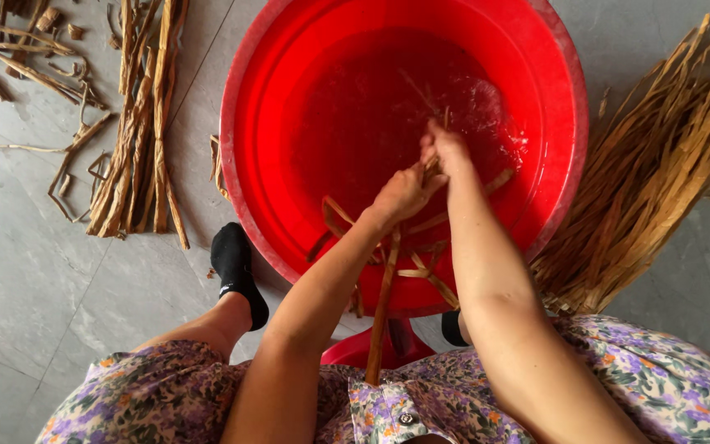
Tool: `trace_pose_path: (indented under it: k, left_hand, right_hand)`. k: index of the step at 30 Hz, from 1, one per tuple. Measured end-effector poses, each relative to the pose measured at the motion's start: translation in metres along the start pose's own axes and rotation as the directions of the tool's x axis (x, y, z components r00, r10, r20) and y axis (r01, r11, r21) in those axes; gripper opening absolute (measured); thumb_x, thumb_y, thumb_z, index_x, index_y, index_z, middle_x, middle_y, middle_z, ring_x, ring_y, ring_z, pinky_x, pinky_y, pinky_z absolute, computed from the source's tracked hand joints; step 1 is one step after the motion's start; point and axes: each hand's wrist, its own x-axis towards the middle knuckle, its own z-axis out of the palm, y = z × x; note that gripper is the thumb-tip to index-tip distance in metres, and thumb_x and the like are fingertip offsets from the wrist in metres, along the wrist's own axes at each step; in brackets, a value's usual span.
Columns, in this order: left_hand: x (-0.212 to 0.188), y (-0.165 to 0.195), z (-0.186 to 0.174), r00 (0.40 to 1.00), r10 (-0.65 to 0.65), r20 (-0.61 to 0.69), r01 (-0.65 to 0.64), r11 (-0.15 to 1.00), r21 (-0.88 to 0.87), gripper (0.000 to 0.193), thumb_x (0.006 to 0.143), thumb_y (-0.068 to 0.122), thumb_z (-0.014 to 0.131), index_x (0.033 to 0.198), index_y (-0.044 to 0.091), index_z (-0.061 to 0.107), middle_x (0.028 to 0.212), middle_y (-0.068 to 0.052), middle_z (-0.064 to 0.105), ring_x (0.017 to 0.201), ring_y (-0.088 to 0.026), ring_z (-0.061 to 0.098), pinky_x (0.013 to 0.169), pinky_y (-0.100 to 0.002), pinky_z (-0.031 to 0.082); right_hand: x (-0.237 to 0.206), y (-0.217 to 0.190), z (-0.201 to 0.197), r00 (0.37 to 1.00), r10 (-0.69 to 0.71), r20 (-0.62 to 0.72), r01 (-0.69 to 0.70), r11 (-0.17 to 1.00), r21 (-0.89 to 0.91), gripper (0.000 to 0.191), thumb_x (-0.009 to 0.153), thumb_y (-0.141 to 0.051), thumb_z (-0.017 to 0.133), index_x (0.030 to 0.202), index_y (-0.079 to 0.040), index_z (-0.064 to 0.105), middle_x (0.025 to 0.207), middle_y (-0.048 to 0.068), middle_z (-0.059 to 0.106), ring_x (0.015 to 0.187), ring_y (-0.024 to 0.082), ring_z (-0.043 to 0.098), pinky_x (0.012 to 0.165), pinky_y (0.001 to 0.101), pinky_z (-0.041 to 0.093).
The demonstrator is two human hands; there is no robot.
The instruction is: The person repeatedly submerges bundles of dried plant stems into a red basin of water, agitates them by hand, and then removes them to place on the floor. The process is repeated for multiple bundles.
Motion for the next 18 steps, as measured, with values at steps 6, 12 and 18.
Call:
trace_pose_path:
  k: [6, 12, 18]
  left_hand:
    - [0.006, 0.034, -0.078, 0.877, 0.286, -0.387, -0.47, 0.683, -0.56, 0.049, 0.098, 0.048, 0.063, 0.126, 0.008, 0.063, 0.091, -0.002, 0.067, 0.073, -0.011, 0.055, 0.065, -0.031, 0.049]
    - [0.049, 0.017, -0.199, 0.618, 0.358, -0.7, -0.565, 0.821, -0.079, 0.041, 0.106, 0.042, 0.057, 0.106, 0.001, 0.06, 0.087, -0.006, 0.064, 0.083, -0.015, 0.058, 0.071, -0.036, 0.055]
    - [-0.009, -0.074, -0.143, 0.77, 0.123, -0.626, -0.451, 0.799, -0.398, 0.063, 0.097, 0.055, 0.068, 0.133, 0.003, 0.063, 0.13, -0.017, 0.071, 0.12, -0.029, 0.068, 0.106, -0.038, 0.052]
  right_hand:
    - [-0.013, -0.065, -0.029, 0.827, -0.389, 0.406, 0.282, 0.911, 0.299, 0.058, 0.108, -0.064, 0.048, 0.124, -0.009, 0.054, 0.119, 0.01, 0.071, 0.102, 0.021, 0.067, 0.095, 0.0374, 0.051]
    - [-0.025, -0.029, -0.018, 0.871, -0.27, 0.411, 0.356, 0.922, -0.149, 0.107, 0.085, -0.086, 0.042, 0.161, -0.011, 0.03, 0.154, 0.015, 0.055, 0.137, 0.028, 0.058, 0.113, 0.045, 0.042]
    - [-0.028, 0.03, -0.021, 0.96, -0.28, 0.022, 0.275, 0.922, -0.273, 0.113, 0.081, -0.089, 0.043, 0.158, -0.007, 0.034, 0.153, 0.019, 0.045, 0.138, 0.031, 0.044, 0.117, 0.0552, 0.026]
